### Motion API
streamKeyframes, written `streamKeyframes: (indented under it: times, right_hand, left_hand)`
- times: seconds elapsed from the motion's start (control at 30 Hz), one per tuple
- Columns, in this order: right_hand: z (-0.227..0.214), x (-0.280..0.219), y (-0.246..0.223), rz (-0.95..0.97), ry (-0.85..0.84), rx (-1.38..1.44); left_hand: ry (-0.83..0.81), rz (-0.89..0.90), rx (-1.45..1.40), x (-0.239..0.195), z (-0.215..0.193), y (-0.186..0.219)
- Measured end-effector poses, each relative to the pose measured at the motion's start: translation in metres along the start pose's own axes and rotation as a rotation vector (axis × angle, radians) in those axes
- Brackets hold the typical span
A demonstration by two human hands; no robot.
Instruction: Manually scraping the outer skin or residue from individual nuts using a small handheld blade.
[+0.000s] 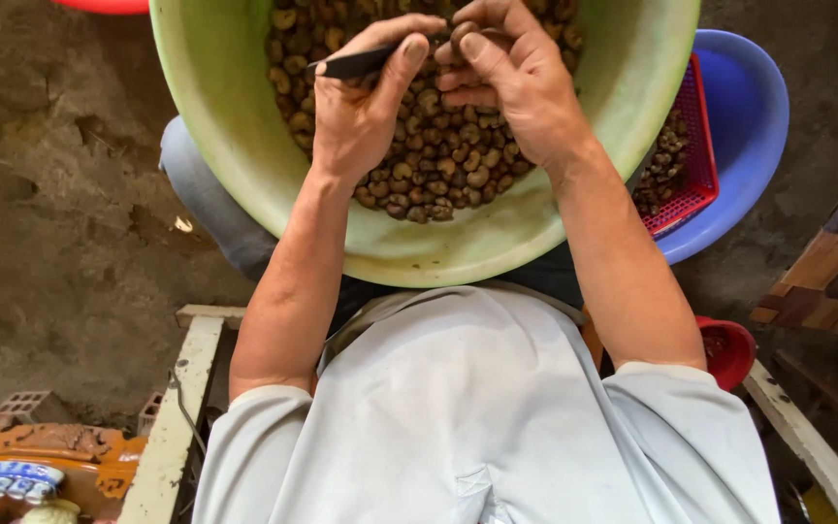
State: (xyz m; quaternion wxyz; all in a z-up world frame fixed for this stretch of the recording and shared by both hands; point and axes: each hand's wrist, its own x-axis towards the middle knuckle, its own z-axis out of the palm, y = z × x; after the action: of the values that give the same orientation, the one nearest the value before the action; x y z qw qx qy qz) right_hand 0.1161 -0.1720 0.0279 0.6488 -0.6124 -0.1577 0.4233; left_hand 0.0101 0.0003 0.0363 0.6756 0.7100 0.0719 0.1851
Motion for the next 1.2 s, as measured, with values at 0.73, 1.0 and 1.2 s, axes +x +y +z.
streamKeyframes:
  times: [0.73,1.0,1.2]
  right_hand:
    - [0.02,-0.011,-0.011,-0.239,0.024,-0.175]
    - [0.019,-0.013,-0.014,-0.269,0.049,-0.273]
    - [0.016,-0.013,-0.008,-0.289,0.059,-0.323]
  left_hand:
    - [-0.096,-0.101,-0.225,0.004,-0.003,0.005]
    - [-0.053,-0.1,-0.159,0.002,-0.003,-0.001]
    - [-0.073,-0.065,-0.135,0.004,-0.002,0.0]
